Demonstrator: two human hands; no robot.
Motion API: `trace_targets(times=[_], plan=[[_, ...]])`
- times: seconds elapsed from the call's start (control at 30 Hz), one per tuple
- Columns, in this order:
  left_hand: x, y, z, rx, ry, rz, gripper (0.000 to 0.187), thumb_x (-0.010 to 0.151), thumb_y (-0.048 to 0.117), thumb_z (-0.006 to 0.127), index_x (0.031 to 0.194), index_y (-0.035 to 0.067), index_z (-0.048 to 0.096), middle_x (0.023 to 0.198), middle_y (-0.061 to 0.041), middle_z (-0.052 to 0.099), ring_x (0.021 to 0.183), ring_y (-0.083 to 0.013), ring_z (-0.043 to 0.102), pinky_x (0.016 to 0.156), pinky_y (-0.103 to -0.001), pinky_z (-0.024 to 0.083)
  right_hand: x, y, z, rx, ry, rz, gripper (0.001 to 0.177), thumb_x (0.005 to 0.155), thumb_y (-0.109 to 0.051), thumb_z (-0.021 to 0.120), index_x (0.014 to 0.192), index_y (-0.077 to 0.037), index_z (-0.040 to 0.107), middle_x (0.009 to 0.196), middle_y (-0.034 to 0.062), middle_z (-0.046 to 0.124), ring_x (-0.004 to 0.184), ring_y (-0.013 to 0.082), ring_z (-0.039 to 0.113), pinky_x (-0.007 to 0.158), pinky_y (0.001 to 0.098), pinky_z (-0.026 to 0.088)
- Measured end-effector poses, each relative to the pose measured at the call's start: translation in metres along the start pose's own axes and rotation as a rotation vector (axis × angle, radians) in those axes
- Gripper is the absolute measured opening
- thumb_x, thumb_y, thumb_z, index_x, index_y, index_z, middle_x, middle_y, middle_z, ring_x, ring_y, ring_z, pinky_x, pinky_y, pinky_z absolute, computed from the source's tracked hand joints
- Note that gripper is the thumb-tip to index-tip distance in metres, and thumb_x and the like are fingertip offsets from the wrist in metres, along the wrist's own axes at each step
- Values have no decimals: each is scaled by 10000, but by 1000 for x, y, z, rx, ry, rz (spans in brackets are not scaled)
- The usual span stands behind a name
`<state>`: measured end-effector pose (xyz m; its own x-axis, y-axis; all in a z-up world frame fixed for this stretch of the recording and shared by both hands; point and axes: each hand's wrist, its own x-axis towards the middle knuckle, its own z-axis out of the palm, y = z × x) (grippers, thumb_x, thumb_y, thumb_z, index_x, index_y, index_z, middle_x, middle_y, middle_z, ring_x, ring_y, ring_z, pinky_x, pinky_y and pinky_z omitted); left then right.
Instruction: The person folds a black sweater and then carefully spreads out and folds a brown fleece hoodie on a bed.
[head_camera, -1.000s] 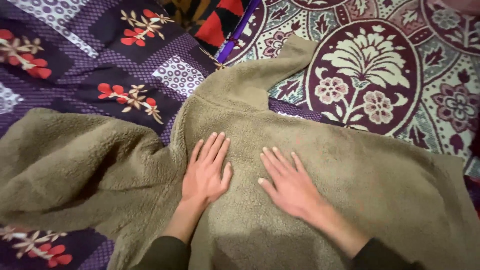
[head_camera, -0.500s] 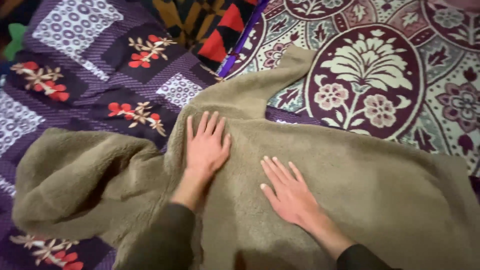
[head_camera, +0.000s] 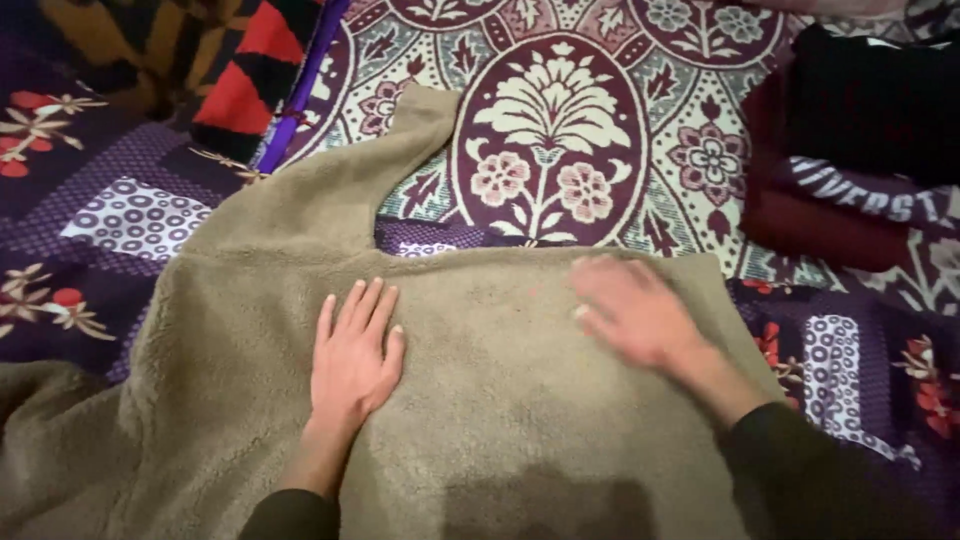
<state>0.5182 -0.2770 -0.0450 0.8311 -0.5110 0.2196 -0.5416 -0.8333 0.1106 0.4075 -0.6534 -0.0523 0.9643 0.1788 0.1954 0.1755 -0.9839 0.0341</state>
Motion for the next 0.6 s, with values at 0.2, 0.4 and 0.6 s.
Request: trace_targets(times=[0.2, 0.4, 0.6], plan=[[0, 2, 7, 49, 30, -11, 556, 967, 417, 396, 1479, 246, 530, 1562, 5, 503, 1502, -174, 384, 1290, -463, 159, -8, 3, -51, -131, -69, 497, 499, 1071, -433, 424, 1454, -151, 572, 1610, 127, 456, 1507, 299, 392, 1209, 610, 292], [0, 1, 12, 92, 63, 4, 559, 962, 409, 398, 1480, 255, 537, 1559, 9, 516, 1492, -168, 410, 1292, -453, 172, -9, -125, -68, 401, -442, -100, 646, 1070, -551, 237, 1630, -229, 232, 1684, 62, 234, 1546, 290, 179, 1212, 625, 61], [0, 0, 13, 109, 78, 8, 558, 975, 400, 381, 1494, 260, 531, 1569, 16, 516, 1494, -162, 417, 1297, -453, 177, -68, -13, -45, -138, -415, 349, 580, 1045, -537, 224, 1572, -331, 354, 1671, -68, 304, 1545, 173, 267, 1272, 566, 149]])
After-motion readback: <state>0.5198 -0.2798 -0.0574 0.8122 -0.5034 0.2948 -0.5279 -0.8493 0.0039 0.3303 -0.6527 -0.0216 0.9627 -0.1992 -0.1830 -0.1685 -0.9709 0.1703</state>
